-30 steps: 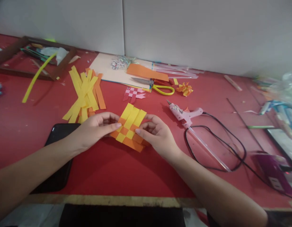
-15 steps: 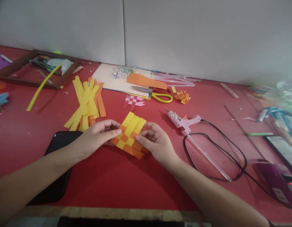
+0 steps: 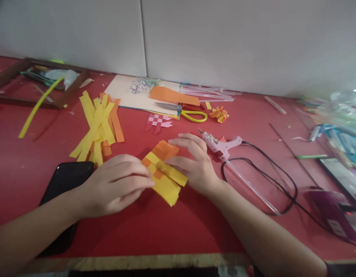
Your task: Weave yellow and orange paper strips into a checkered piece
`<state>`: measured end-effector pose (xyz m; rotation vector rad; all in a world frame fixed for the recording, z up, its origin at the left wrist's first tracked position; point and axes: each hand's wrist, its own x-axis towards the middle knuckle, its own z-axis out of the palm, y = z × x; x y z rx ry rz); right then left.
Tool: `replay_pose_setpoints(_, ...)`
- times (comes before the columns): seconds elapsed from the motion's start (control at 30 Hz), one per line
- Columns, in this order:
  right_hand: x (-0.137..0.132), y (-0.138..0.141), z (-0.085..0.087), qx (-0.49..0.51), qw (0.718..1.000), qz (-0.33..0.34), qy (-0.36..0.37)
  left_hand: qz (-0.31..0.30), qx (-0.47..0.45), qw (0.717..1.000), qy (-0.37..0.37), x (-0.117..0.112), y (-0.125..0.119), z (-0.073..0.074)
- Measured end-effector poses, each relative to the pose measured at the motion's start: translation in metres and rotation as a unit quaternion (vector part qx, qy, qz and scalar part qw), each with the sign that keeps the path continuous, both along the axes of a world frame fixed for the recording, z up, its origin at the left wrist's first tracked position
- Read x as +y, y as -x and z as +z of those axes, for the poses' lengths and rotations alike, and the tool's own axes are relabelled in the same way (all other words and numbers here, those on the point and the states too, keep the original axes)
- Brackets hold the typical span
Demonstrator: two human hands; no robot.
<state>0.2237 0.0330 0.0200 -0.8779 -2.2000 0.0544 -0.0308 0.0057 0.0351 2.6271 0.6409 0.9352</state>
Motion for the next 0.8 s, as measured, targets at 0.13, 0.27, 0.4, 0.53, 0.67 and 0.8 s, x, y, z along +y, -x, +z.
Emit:
replay_pose_setpoints(0.13,0.010,-0.004,-0.010,-0.104,0.994,-0.009,0.043,0.033,0.126,0.991,0.045,0.003,0.001,-0.007)
replay_pose_setpoints(0.27,0.007,-0.012,0.004,-0.119,0.991,-0.022,0.053,0.023,0.124,0.990,0.067,0.005,-0.001,-0.012)
replay_pose_setpoints(0.4,-0.004,-0.015,0.028,-0.133,0.965,0.141,0.174,0.012,0.123,0.990,0.066,0.006,-0.001,-0.015)
replay_pose_setpoints(0.53,-0.008,-0.013,0.033,-0.195,0.927,0.159,0.278,0.020,0.126,0.991,0.047,0.006,-0.001,-0.018)
replay_pose_setpoints(0.67,-0.005,-0.016,0.025,-0.163,0.925,0.163,0.303,0.023,0.123,0.992,0.013,0.005,-0.001,-0.018)
replay_pose_setpoints(0.8,-0.003,-0.019,0.022,-0.157,0.925,0.175,0.299,0.021,0.130,0.991,0.008,0.006,-0.002,-0.015)
